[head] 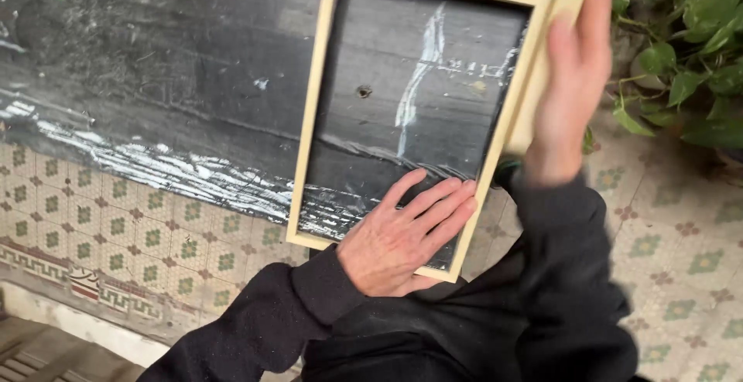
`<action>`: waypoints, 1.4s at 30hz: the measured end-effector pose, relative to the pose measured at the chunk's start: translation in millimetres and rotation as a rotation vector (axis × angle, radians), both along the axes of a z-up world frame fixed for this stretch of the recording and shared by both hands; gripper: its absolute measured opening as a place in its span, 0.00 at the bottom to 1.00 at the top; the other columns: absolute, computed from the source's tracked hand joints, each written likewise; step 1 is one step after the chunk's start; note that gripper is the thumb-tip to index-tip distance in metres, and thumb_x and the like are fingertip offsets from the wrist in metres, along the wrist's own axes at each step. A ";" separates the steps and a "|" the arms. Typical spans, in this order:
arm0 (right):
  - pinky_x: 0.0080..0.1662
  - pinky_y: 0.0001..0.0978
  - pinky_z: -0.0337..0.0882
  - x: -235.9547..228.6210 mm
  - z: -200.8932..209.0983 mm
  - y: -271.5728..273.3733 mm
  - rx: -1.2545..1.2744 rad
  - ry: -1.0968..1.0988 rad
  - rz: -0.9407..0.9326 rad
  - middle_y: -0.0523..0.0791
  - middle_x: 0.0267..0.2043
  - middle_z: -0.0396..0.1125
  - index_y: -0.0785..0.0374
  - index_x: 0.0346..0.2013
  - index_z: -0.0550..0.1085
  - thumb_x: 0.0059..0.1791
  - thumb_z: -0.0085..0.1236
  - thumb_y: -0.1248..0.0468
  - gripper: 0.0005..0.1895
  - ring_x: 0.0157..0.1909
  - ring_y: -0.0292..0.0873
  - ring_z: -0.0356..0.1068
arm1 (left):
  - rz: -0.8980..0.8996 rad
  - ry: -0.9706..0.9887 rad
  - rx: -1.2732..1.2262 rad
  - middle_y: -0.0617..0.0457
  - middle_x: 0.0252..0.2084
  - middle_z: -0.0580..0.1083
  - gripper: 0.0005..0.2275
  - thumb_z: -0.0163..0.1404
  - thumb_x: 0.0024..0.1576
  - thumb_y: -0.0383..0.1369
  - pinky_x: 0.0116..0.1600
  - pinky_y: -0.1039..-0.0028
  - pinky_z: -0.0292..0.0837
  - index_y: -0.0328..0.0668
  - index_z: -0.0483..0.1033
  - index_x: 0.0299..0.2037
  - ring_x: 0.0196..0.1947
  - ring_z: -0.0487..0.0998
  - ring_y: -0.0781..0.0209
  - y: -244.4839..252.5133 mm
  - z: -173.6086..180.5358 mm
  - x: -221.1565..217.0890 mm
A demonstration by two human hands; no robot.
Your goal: The recorder is sanding the inner and outer edges of a wooden picture frame using a sanding block.
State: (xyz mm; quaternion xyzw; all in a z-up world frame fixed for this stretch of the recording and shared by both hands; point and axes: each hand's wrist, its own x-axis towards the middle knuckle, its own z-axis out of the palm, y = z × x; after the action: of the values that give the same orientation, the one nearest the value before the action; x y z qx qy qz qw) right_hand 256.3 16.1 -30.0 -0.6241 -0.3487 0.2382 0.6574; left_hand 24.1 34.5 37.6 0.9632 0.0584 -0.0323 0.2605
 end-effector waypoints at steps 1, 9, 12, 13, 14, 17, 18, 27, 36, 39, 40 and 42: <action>0.81 0.38 0.50 -9.1 -4.4 -14.9 -0.108 -0.077 -0.035 0.53 0.83 0.47 0.70 0.79 0.50 0.62 0.43 0.56 0.34 0.83 0.49 0.48 | 0.003 -0.021 -0.034 0.40 0.77 0.54 0.51 0.64 0.43 0.50 0.78 0.48 0.41 0.29 0.51 0.73 0.78 0.52 0.48 2.6 0.3 1.3; 0.79 0.39 0.47 -32.2 -4.2 -28.8 -0.096 0.246 -0.081 0.54 0.83 0.45 0.71 0.78 0.49 0.59 0.43 0.65 0.34 0.84 0.49 0.46 | -0.039 -0.013 -0.046 0.41 0.76 0.56 0.47 0.64 0.47 0.49 0.77 0.48 0.44 0.29 0.54 0.73 0.77 0.55 0.49 9.9 2.2 7.7; 0.82 0.38 0.48 24.1 -12.5 26.5 0.123 0.157 -0.003 0.54 0.83 0.44 0.70 0.81 0.48 0.64 0.44 0.63 0.32 0.84 0.46 0.46 | -0.063 0.076 -0.019 0.41 0.75 0.58 0.49 0.64 0.39 0.48 0.74 0.47 0.45 0.30 0.57 0.71 0.75 0.57 0.48 12.1 7.5 15.2; 0.82 0.38 0.46 17.5 -12.7 20.0 0.128 0.102 0.009 0.53 0.83 0.43 0.70 0.79 0.48 0.64 0.42 0.63 0.31 0.84 0.45 0.44 | -0.048 0.058 -0.011 0.40 0.75 0.58 0.49 0.64 0.41 0.48 0.74 0.47 0.45 0.30 0.57 0.71 0.75 0.57 0.48 10.5 6.6 14.1; 0.83 0.38 0.45 10.2 -13.6 15.0 0.132 0.047 0.021 0.52 0.83 0.42 0.69 0.78 0.48 0.64 0.41 0.62 0.30 0.85 0.45 0.43 | -0.034 0.039 -0.002 0.40 0.75 0.59 0.48 0.64 0.43 0.49 0.74 0.47 0.45 0.29 0.57 0.71 0.75 0.57 0.48 10.2 5.1 12.4; 0.79 0.43 0.40 -76.9 7.3 -81.0 -0.042 0.258 0.006 0.55 0.83 0.40 0.73 0.77 0.46 0.57 0.40 0.65 0.35 0.85 0.51 0.38 | -0.068 0.108 -0.023 0.39 0.74 0.59 0.48 0.63 0.41 0.49 0.74 0.45 0.44 0.29 0.58 0.70 0.74 0.57 0.46 12.6 5.6 14.1; 0.79 0.43 0.40 -73.9 3.0 -75.9 -0.030 0.264 0.001 0.55 0.83 0.40 0.73 0.77 0.46 0.57 0.40 0.65 0.35 0.85 0.51 0.38 | -0.074 0.114 -0.012 0.39 0.74 0.59 0.48 0.63 0.41 0.49 0.74 0.45 0.44 0.29 0.58 0.70 0.74 0.57 0.46 11.3 2.6 12.9; 0.84 0.40 0.45 9.8 -4.6 14.2 0.138 0.215 0.044 0.51 0.85 0.41 0.69 0.81 0.45 0.63 0.41 0.66 0.33 0.88 0.47 0.41 | -0.051 0.123 0.040 0.38 0.73 0.61 0.45 0.62 0.46 0.51 0.73 0.43 0.46 0.27 0.59 0.70 0.73 0.59 0.43 7.6 1.6 12.2; 0.84 0.41 0.36 -5.0 -11.4 2.4 0.178 0.268 0.049 0.51 0.87 0.36 0.68 0.81 0.44 0.61 0.35 0.69 0.33 0.88 0.47 0.34 | -0.073 0.165 -0.002 0.38 0.70 0.64 0.46 0.64 0.41 0.49 0.72 0.42 0.48 0.27 0.62 0.67 0.72 0.61 0.43 7.0 1.7 12.6; 0.84 0.37 0.40 13.7 -20.3 24.6 0.289 0.212 0.064 0.51 0.84 0.37 0.68 0.79 0.42 0.65 0.36 0.68 0.29 0.86 0.44 0.36 | -0.012 0.138 0.000 0.38 0.70 0.64 0.45 0.65 0.42 0.50 0.71 0.43 0.48 0.27 0.62 0.67 0.71 0.63 0.44 4.9 0.6 13.2; 0.83 0.38 0.37 1.1 -9.6 6.4 0.228 0.232 0.066 0.51 0.84 0.36 0.68 0.79 0.42 0.62 0.35 0.69 0.31 0.86 0.46 0.34 | -0.020 0.102 -0.001 0.40 0.71 0.64 0.46 0.66 0.43 0.50 0.73 0.44 0.48 0.27 0.62 0.68 0.72 0.63 0.45 5.5 1.6 12.3; 0.82 0.40 0.35 -33.7 -1.4 -36.1 0.180 0.250 0.081 0.52 0.84 0.34 0.69 0.79 0.42 0.59 0.34 0.70 0.33 0.86 0.47 0.32 | -0.018 0.064 0.013 0.41 0.72 0.64 0.46 0.66 0.44 0.51 0.74 0.44 0.49 0.28 0.62 0.68 0.73 0.63 0.45 9.8 0.1 13.8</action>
State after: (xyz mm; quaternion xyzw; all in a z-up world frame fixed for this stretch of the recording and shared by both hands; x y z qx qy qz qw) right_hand 222.6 -20.1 -31.4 -0.5137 -0.3091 0.3082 0.7387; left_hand 37.9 44.3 37.7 0.9638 0.0584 -0.0649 0.2520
